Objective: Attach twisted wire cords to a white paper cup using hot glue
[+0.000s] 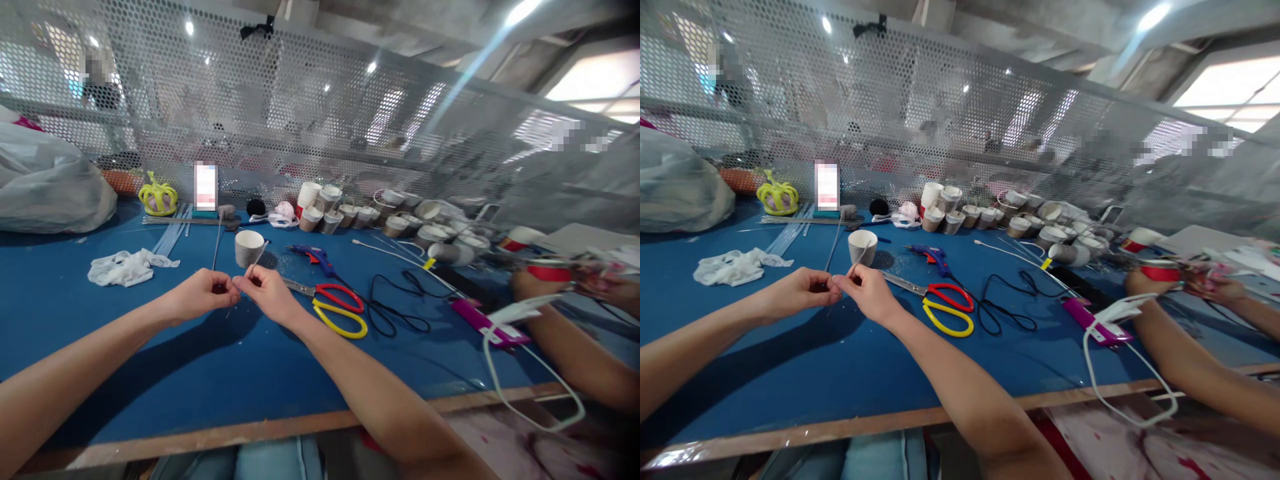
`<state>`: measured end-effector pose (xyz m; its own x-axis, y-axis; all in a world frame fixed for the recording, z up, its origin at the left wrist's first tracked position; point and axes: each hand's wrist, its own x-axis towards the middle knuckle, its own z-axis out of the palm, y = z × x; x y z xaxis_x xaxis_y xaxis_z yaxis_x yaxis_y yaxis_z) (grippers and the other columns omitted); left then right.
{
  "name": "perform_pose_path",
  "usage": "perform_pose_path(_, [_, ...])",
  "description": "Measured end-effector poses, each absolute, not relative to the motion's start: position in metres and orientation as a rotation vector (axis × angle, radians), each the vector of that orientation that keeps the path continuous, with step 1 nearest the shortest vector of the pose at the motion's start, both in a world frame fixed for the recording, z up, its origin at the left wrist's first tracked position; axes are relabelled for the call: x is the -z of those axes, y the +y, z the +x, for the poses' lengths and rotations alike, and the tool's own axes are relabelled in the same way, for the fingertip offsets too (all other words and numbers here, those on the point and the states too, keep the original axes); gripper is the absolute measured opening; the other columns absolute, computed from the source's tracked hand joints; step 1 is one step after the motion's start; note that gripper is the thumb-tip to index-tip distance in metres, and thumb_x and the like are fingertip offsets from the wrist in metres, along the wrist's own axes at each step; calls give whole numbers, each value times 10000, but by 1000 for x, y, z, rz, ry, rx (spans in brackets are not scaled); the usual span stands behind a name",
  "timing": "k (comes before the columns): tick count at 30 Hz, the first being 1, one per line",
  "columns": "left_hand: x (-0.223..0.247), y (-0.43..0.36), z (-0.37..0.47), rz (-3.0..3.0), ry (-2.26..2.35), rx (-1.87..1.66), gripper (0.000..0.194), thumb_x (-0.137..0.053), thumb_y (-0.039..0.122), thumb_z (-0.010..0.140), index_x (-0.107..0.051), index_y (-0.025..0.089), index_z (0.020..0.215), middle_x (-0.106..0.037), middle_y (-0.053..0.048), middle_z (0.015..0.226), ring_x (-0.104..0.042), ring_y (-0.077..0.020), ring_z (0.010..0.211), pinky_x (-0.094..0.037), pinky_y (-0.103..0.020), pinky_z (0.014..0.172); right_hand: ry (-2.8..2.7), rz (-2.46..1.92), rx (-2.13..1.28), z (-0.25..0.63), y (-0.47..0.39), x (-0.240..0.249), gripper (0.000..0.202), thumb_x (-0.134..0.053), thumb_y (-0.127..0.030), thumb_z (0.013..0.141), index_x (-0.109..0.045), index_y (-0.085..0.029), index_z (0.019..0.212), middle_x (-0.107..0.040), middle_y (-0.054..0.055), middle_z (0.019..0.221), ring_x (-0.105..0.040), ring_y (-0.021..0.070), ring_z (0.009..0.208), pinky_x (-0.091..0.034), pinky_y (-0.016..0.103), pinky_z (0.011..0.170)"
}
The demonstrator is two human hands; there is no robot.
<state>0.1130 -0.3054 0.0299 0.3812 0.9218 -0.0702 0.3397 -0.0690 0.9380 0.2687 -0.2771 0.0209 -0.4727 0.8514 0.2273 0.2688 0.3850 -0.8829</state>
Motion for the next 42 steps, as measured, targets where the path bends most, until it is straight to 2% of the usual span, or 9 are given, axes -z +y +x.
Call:
perform_pose_path(8, [-25,-305,115,1575,1114,-725,200,-564,320,674,-559,121,697,-479,35,606,-415,-95,584,-313,-214,558,-1923,-964,-1089,268,-276,-17,358,-550,-472,703,-449,-153,573,-467,-28,533,-374,69,489,-300,207,467])
perform_pose_path(13, [-27,-306,115,1537,1088,-722,229,-586,350,657,-543,125,667,-471,39,596,-380,-82,552,-279,-202,514,-1893,-839,-1327,269,-274,-15,300,-520,-460,734,-458,-167,711,-499,-26,594,-412,67,466,-333,196,428])
perform_pose_path(16, [-26,-305,114,1546,1097,-743,231,-575,350,665,-518,128,639,-464,42,583,-366,-76,537,-261,-199,499,-1863,-824,-1370,269,-274,-15,294,-513,-450,742,-449,-167,694,-473,-33,562,-420,69,466,-350,194,427])
perform_pose_path(23, [-23,-303,116,1661,1150,-791,177,-549,297,663,-509,129,625,-479,42,574,-384,-79,536,-294,-212,523,-1884,-989,-1121,268,-276,-17,332,-518,-455,733,-421,-167,598,-395,-63,463,-353,61,423,-275,194,419])
perform_pose_path(33, [-20,-302,115,1728,1198,-779,168,-513,284,686,-491,134,614,-460,44,551,-369,-81,523,-287,-217,508,-1837,-970,-945,264,-276,-14,332,-560,-395,713,-409,-160,533,-379,-55,488,-330,65,479,-284,208,470])
perform_pose_path(39, [-22,-303,115,1663,1139,-790,198,-542,306,686,-504,123,618,-451,46,556,-347,-70,524,-260,-207,495,-1842,-893,-1229,267,-277,-18,287,-534,-437,724,-462,-163,675,-461,-39,543,-420,77,470,-341,202,427])
perform_pose_path(42, [-26,-304,115,1491,1088,-812,222,-579,324,671,-510,120,621,-427,56,528,-303,-48,471,-203,-196,446,-1820,-865,-1306,268,-275,-19,294,-538,-439,723,-456,-162,672,-470,-37,542,-445,77,471,-367,198,421])
